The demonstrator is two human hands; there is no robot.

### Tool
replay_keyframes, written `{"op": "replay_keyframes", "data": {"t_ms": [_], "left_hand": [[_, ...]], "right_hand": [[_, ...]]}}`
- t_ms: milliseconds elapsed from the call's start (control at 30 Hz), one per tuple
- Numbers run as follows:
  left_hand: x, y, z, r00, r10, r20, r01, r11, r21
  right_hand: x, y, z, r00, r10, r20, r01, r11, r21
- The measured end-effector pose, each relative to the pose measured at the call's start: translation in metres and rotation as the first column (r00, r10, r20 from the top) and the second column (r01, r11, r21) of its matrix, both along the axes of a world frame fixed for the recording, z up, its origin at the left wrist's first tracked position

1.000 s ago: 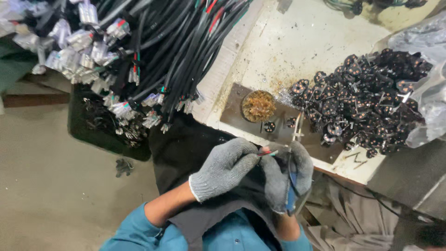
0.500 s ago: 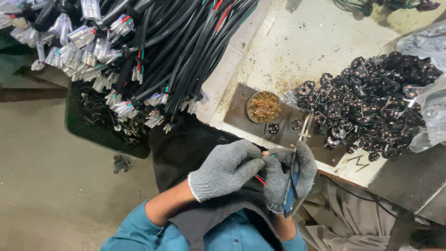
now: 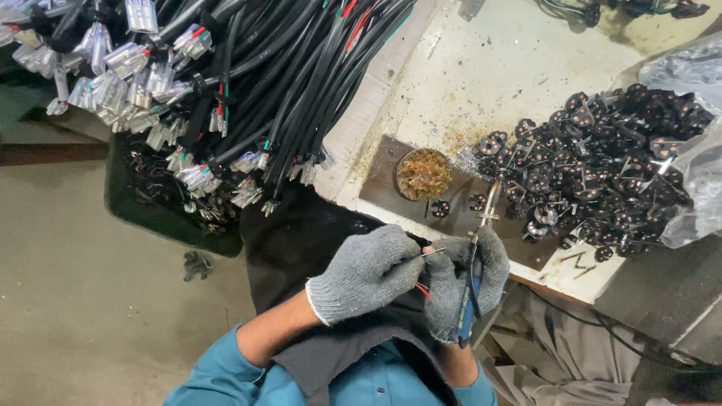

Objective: The person repeatedly strips wire ends and solders small black components onto the exposed conductors using a soldering iron. Finished assemblies are placed on the work surface.

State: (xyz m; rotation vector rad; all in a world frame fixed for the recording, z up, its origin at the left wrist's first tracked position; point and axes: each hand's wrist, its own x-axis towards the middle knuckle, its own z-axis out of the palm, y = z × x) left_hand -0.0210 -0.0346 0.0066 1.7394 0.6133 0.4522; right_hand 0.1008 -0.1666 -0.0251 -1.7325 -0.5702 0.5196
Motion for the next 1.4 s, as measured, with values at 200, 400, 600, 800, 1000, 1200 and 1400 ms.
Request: {"op": "replay_keyframes", "data": {"t_ms": [200, 400, 600, 800, 1000, 1200, 1400], "left_hand": [[-0.004, 0.0, 0.002, 0.996, 0.094, 0.003, -0.094, 0.995, -0.037], [0.0, 0.021, 0.008, 0.949, 0.303, -0.08, -0.298, 0.952, 0.072], [0.007, 0.047, 0.007, 0.953, 0.206, -0.224, -0.184, 0.976, 0.112], [0.013, 0.049, 0.024, 0.965, 0.16, -0.207, -0.135, 0.982, 0.131], [0.003, 0.037, 0.019, 0.937, 0.219, -0.271, -0.224, 0.975, 0.013], [0.012, 0.019, 0.002, 0.973, 0.218, -0.081, -0.195, 0.955, 0.225], [0.019, 0.016, 0.002, 0.977, 0.194, -0.093, -0.158, 0.939, 0.305]], "right_hand": [[0.006, 0.006, -0.009, 0.991, -0.116, -0.06, 0.127, 0.965, 0.23], [0.023, 0.014, -0.025, 0.907, -0.034, 0.42, 0.002, 0.997, 0.076], [0.023, 0.019, -0.032, 0.846, 0.01, 0.533, -0.026, 0.999, 0.022], [0.025, 0.027, -0.019, 0.86, 0.09, 0.502, -0.088, 0.996, -0.028], [0.028, 0.027, -0.008, 0.624, 0.349, 0.699, -0.136, 0.929, -0.343], [0.033, -0.006, -0.019, 0.968, -0.007, 0.25, -0.021, 0.994, 0.107], [0.047, -0.046, -0.032, 0.93, 0.092, 0.355, 0.088, 0.885, -0.458]]}}
